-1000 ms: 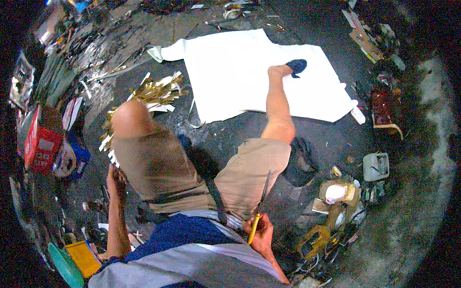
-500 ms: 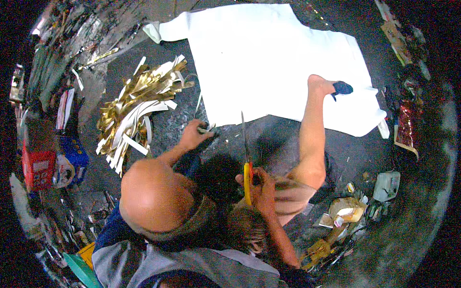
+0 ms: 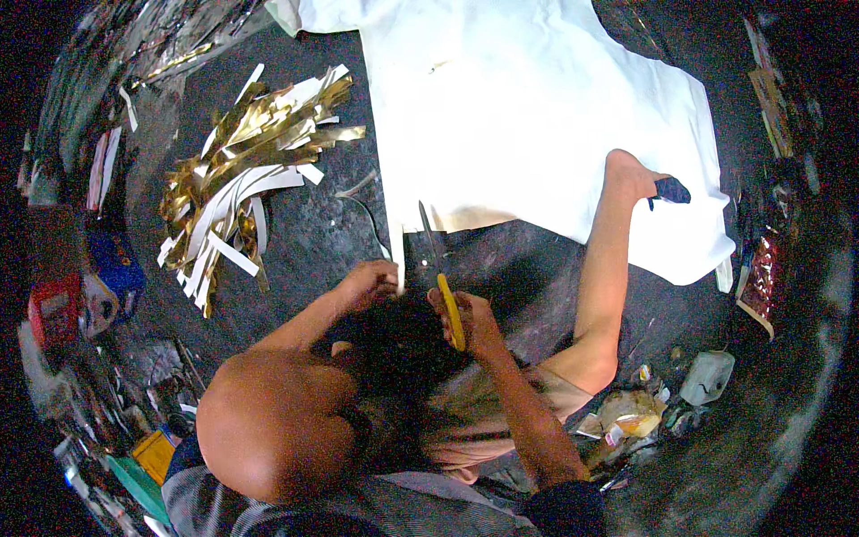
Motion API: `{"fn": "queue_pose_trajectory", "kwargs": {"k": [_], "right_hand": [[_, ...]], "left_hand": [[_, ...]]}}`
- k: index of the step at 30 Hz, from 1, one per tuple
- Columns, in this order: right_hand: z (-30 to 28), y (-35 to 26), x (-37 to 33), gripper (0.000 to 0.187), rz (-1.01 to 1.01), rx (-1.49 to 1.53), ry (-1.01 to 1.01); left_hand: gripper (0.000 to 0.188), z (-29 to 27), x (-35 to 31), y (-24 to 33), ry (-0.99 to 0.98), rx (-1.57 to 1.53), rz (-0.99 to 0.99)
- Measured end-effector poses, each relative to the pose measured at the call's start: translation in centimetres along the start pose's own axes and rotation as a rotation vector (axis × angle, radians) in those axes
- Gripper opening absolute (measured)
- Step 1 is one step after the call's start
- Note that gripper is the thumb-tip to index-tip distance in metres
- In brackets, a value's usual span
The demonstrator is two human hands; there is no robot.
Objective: The person unfolds a large white fabric on the floor and uses yellow-handled scissors to cut it into long strips. The cut strips are placed in a pile next to the main fabric piece.
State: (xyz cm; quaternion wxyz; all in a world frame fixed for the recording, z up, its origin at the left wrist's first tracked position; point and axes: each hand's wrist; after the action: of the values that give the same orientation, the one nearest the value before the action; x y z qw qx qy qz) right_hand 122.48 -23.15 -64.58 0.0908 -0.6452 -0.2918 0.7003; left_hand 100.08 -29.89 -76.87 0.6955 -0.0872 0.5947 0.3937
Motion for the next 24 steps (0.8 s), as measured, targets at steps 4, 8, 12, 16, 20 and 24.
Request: {"fn": "queue_pose_trajectory", "kwargs": {"k": [4, 8, 12, 16, 20, 24], "right_hand": [[0.0, 0.4, 1.0, 0.052, 0.06, -0.008, -0.084], [-0.5, 1.5, 1.2, 0.055, 0.003, -0.006, -0.102], [-1.6, 3.0, 2.5, 0.05, 0.031, 0.046, -0.138], [-2.5, 2.5, 2.8, 0.049, 0.087, -0.092, -0.131], [-2.7, 0.6, 2.0, 0.052, 0.118, -0.058, -0.137], [-3.3, -3.9, 3.0, 0.048, 0.102, -0.281, -0.291]], "left_hand": [[0.021, 0.8, -0.2, -2.1, -0.031, 0.626, 0.25], [0.026, 0.8, 0.7, -1.9, -0.239, 0.821, 0.164], [0.032, 1.2, -3.5, -4.8, -0.406, 0.405, -0.421], [0.033, 0.4, -5.6, -3.2, -0.328, 1.308, 0.211], [0.032, 0.2, -1.9, -0.8, 0.431, 0.991, 0.758], [0.041, 0.6, 3.4, -0.2, 0.682, 0.339, 0.793]]}}
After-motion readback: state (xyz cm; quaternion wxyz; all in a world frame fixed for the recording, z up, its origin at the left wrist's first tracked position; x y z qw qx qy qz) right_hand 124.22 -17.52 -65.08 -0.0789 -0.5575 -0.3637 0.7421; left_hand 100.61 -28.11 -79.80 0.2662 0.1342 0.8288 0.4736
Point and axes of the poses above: each hand's wrist, its own x-axis towards the middle knuckle, its own z-axis out of the palm, y = z × x, and after that the axes turned 14 degrees about y, right-handed
